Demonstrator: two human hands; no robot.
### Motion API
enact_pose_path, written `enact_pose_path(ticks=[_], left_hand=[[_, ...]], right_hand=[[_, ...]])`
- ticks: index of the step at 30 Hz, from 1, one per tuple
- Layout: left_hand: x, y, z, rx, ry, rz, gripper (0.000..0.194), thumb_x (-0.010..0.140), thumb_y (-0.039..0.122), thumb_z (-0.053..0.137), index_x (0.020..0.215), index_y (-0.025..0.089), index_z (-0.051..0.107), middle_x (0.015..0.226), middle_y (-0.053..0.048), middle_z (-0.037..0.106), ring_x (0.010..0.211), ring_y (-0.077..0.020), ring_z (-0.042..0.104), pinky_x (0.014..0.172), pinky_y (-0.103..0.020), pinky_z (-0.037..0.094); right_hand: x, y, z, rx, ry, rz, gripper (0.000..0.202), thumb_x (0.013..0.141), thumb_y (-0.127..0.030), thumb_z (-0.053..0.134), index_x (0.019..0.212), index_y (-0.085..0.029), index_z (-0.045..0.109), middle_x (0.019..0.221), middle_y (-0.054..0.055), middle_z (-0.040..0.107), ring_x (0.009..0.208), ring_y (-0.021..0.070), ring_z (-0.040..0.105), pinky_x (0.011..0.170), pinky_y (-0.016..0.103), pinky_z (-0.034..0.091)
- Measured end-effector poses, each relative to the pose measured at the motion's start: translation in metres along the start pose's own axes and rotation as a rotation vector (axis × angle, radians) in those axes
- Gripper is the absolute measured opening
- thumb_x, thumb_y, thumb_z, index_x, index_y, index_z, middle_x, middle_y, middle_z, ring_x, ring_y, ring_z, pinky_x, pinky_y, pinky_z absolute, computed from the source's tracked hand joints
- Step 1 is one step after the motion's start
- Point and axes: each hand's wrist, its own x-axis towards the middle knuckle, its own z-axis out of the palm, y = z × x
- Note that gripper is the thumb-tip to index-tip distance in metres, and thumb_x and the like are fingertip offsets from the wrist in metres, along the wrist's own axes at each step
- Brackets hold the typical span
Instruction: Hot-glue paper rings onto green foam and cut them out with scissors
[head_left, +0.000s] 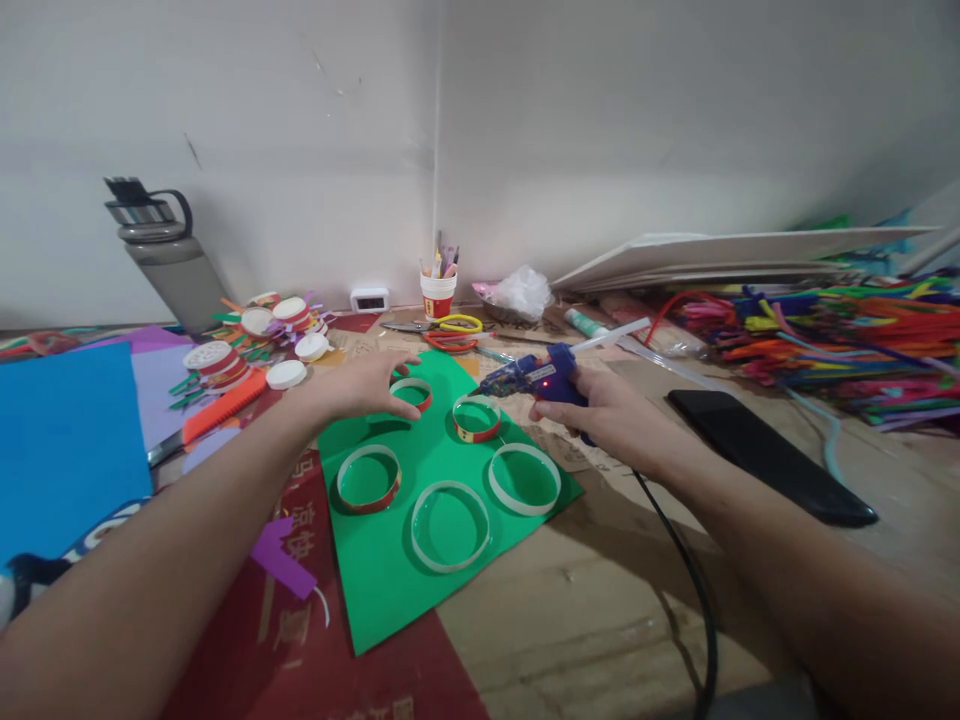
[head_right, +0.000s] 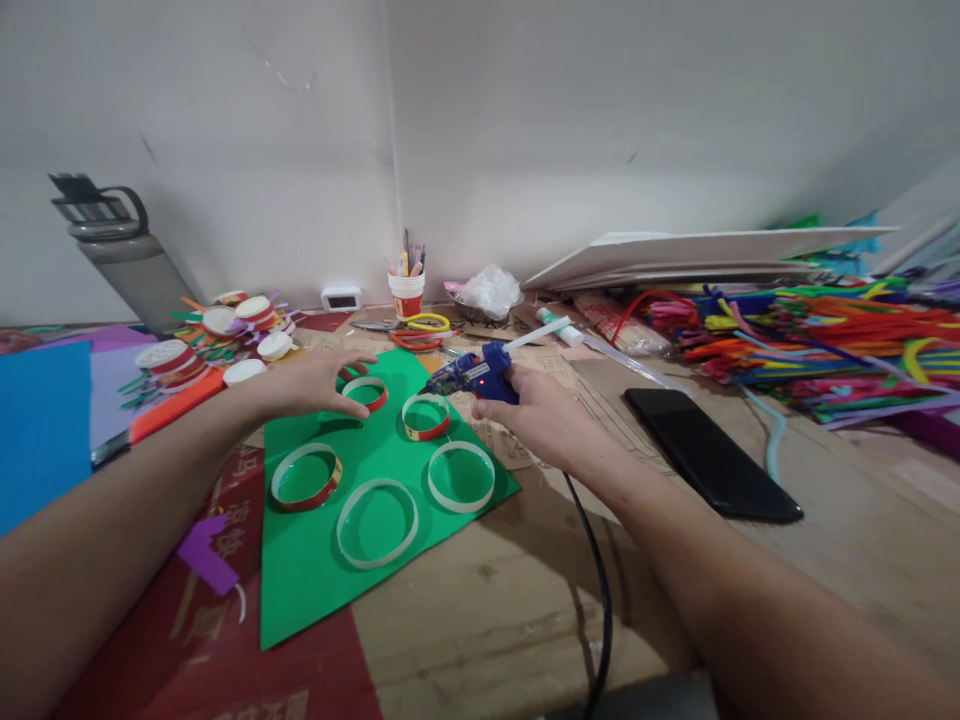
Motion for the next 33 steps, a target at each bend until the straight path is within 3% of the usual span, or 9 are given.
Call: enact_pose_path(ticks=[5, 9, 15, 19, 29, 33], left_hand=[[0.002, 0.0, 0.004, 0.059, 0.026, 0.009, 0.064, 0.076, 0.049, 0.067, 0.134, 0.025, 0.055, 0.14, -0.007, 0.058, 0.125, -0.0274, 0.055, 0.102, -0.036, 0.044], [0.002, 0.002, 0.004, 0.031, 0.034, 0.056, 0.067, 0.076, 0.037, 0.067, 0.14, 0.024, 0.05, 0.146, -0.007, 0.053, 0.126, -0.0265, 0.054, 0.104, -0.036, 0.043], [0.002, 0.006, 0.012, 0.003, 0.118, 0.019, 0.076, 0.076, 0.055, 0.066, 0.142, 0.023, 0.047, 0.147, -0.01, 0.051, 0.13, -0.0304, 0.051, 0.108, -0.041, 0.041], [0.005, 0.008, 0.017, 0.017, 0.173, 0.021, 0.067, 0.076, 0.05, 0.068, 0.135, 0.022, 0.054, 0.142, -0.01, 0.056, 0.13, -0.0304, 0.051, 0.109, -0.041, 0.04], [-0.008, 0.015, -0.004, -0.069, -0.114, 0.132, 0.087, 0.065, 0.047, 0.077, 0.144, 0.031, 0.043, 0.134, -0.005, 0.062, 0.118, -0.0256, 0.06, 0.092, -0.031, 0.047], [-0.01, 0.019, -0.005, -0.054, -0.107, 0.097, 0.089, 0.063, 0.057, 0.076, 0.142, 0.028, 0.046, 0.141, -0.008, 0.056, 0.117, -0.0268, 0.06, 0.091, -0.031, 0.047]], right_hand=[[0.0, -0.002, -0.002, -0.022, -0.006, 0.012, 0.02, 0.075, -0.042, 0.066, 0.08, -0.023, 0.069, 0.073, 0.001, 0.069, 0.072, 0.0218, 0.064, 0.062, 0.029, 0.047], [0.0, 0.001, -0.004, -0.043, -0.033, 0.005, 0.021, 0.077, -0.043, 0.064, 0.081, -0.023, 0.069, 0.073, 0.002, 0.068, 0.073, 0.0225, 0.063, 0.063, 0.03, 0.047], [0.001, 0.004, -0.005, -0.053, -0.076, -0.039, 0.02, 0.081, -0.041, 0.061, 0.087, -0.024, 0.069, 0.087, 0.003, 0.072, 0.087, 0.0258, 0.064, 0.074, 0.035, 0.048], [0.0, 0.0, -0.003, -0.099, -0.042, -0.036, 0.015, 0.079, -0.038, 0.065, 0.083, -0.024, 0.07, 0.086, 0.004, 0.073, 0.085, 0.0262, 0.066, 0.073, 0.034, 0.049], [-0.002, -0.003, -0.004, -0.098, -0.015, -0.041, 0.016, 0.077, -0.04, 0.067, 0.081, -0.024, 0.07, 0.082, 0.004, 0.073, 0.08, 0.0257, 0.066, 0.066, 0.032, 0.049], [-0.002, -0.004, -0.005, -0.094, -0.02, -0.009, 0.015, 0.077, -0.038, 0.068, 0.079, -0.023, 0.07, 0.08, 0.003, 0.073, 0.078, 0.025, 0.066, 0.066, 0.032, 0.049]])
